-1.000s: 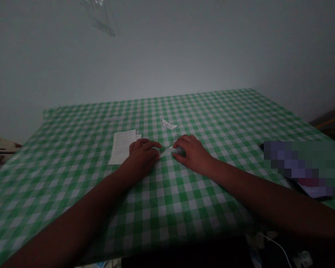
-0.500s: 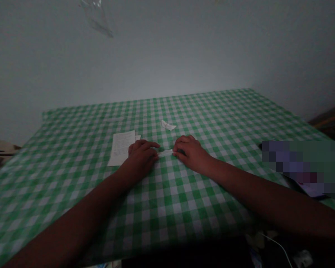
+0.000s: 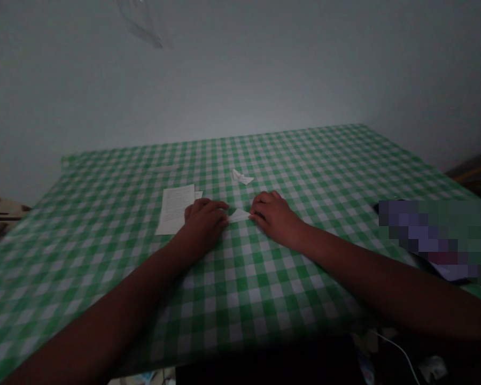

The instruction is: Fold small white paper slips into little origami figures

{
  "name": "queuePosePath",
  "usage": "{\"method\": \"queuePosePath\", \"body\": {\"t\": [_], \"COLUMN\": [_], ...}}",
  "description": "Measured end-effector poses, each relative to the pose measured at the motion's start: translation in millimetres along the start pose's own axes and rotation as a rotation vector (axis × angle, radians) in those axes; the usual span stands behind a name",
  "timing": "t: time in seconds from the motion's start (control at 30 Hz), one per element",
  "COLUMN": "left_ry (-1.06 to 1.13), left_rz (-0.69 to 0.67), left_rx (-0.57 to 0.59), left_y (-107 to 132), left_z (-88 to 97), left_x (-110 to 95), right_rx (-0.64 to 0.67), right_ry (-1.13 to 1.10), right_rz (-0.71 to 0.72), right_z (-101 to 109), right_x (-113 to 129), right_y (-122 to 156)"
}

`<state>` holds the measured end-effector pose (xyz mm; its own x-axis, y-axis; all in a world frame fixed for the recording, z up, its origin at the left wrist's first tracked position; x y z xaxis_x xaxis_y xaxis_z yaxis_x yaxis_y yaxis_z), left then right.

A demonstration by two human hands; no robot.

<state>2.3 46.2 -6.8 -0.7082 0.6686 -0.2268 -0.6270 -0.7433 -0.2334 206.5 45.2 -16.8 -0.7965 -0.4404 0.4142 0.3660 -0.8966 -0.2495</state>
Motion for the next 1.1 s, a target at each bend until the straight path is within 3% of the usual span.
{"method": "queuePosePath", "body": {"t": [0.67,0.87,1.1], "left_ry": [-0.03,-0.036,-0.036], "left_rz": [0.119,-0.057,-0.136], "left_rx": [-0.074,0.021,0.095], "left_y": [-2.1,-0.8,0.8], "left_z": [-0.5,-7.9,-7.1], "left_x": [-1.2,-6.4,-11.9], "right_rx": [-0.133,-0.017,0.15], "right_ry": [-0.005,-0.012,-0.065], "right_rz": [0.021,0.068,0.202], "right_z": [-1.7,3.0,10.2], "right_x": [1.6,3.4,3.8], "right_y": [1.1,1.4,3.9]}}
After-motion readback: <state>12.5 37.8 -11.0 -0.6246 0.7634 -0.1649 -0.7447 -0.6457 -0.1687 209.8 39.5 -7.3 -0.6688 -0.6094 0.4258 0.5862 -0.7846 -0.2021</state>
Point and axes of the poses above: each hand's wrist, its own y-axis away from the middle knuckle, its own z-axis out of the back of the hand, x = y × z, the point moved 3 cm from there along -y, towards the middle knuckle, and after that the axes turned 5 degrees about -z, right-handed, at the moved point
